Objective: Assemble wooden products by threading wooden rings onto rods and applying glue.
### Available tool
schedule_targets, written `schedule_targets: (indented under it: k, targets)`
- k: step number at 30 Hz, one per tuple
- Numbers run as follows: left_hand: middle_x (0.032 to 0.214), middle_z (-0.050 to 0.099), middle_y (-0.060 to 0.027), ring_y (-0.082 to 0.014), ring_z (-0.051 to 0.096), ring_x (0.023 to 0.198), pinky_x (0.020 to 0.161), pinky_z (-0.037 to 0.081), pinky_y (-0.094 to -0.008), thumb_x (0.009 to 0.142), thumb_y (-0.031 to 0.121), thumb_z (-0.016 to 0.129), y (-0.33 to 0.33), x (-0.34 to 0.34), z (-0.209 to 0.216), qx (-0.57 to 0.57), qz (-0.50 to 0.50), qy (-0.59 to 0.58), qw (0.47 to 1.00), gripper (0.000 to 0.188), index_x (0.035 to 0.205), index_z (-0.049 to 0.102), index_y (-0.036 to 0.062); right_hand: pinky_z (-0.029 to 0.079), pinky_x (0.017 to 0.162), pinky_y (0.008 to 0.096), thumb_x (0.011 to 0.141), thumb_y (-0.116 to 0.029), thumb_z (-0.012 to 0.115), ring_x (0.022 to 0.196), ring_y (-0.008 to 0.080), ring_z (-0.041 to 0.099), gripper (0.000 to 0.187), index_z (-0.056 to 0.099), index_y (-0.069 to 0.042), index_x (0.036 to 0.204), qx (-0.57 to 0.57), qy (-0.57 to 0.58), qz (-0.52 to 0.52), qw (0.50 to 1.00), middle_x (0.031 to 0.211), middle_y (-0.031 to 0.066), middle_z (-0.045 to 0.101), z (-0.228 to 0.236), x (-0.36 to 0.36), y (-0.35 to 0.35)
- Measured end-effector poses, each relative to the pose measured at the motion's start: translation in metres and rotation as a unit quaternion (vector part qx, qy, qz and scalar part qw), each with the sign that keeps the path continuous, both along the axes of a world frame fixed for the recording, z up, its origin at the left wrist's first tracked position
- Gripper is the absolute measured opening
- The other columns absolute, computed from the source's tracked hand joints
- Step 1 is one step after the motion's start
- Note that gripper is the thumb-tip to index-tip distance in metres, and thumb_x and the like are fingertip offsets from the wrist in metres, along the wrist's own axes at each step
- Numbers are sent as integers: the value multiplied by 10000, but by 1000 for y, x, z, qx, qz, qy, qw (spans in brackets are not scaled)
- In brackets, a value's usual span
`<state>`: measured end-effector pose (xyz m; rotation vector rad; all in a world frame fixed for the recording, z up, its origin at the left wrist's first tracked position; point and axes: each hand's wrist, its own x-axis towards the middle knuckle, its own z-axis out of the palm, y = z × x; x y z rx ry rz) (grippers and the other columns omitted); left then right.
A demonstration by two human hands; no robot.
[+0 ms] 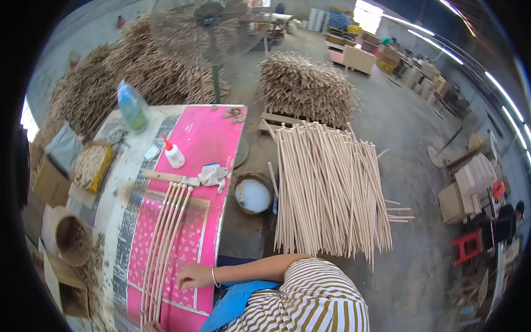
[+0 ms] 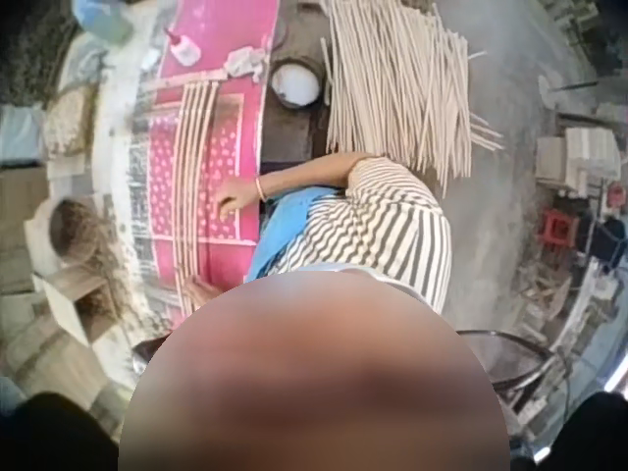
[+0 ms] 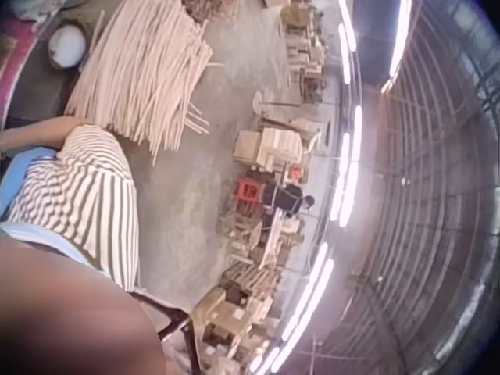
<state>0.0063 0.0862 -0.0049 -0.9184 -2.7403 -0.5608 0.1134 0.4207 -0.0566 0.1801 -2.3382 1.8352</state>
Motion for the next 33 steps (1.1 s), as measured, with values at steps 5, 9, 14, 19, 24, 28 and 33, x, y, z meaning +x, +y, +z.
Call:
schedule_targets:
  k: [5, 9, 14, 19, 24, 28, 33]
  targets:
    - [1164, 617, -269, -459, 594, 1114, 996, 493, -538, 1016, 112, 658, 1, 19, 37, -14, -16, 30, 999, 248, 1239, 624, 10, 506, 609, 312, 1027, -250, 692, 668, 128, 632, 428, 607, -29, 1384, -175, -135, -28, 975, 799, 59, 657, 15, 5, -6]
    - [1199, 625, -259, -427, 612, 1128, 992, 518, -501, 1019, 92, 652, 27, 36, 41, -42, -45, 36, 997, 284, 1286, 620, 2, 463, 527, 238, 1079, -340, 643, 647, 56, 594, 494, 560, -36, 1459, -341, -66, -101, 932, 799, -7, 612, 42, 10, 18]
    - [1231, 649, -236, -359, 639, 1129, 984, 544, -437, 1035, 87, 645, 57, 41, 34, 56, -93, -98, 989, 311, 1329, 624, -14, 487, 562, 239, 1090, -410, 610, 634, 65, 600, 375, 720, -53, 1121, -342, -66, -174, 921, 782, -12, 633, 62, 32, 62]
    - [1304, 672, -201, -260, 644, 1142, 1002, 536, -367, 1062, 98, 650, 68, 28, 41, 103, -130, -270, 949, 351, 1389, 613, -25, 496, 577, 234, 1088, -379, 622, 652, 72, 628, 344, 689, -49, 1016, -344, -30, -174, 922, 778, 1, 651, 64, 44, 79]
    - [1235, 668, -95, -177, 615, 1078, 858, 511, -323, 989, 20, 657, 115, 31, 47, 114, -143, -332, 925, 506, 1486, 563, -2, 534, 633, 259, 1069, -321, 658, 721, 79, 637, 293, 742, -40, 1080, -328, -95, -174, 923, 851, 14, 693, 56, 34, 44]
    - [1014, 765, -158, -264, 730, 852, 786, 552, -331, 1012, 87, 653, 164, 58, 46, 169, -211, -222, 937, 678, 1638, 402, 155, 488, 604, 244, 1095, -247, 612, 700, 76, 619, 256, 722, -41, 991, -353, -44, -43, 934, 852, 20, 708, 60, 27, 3]
    - [858, 690, -98, -134, 622, 715, 682, 515, -311, 1007, 40, 632, 152, 64, 68, 209, -119, -376, 895, 758, 1684, 304, 132, 522, 668, 239, 1056, -242, 678, 788, 71, 660, 252, 751, -29, 1170, -337, -119, -36, 933, 911, 12, 735, 65, 29, -2]
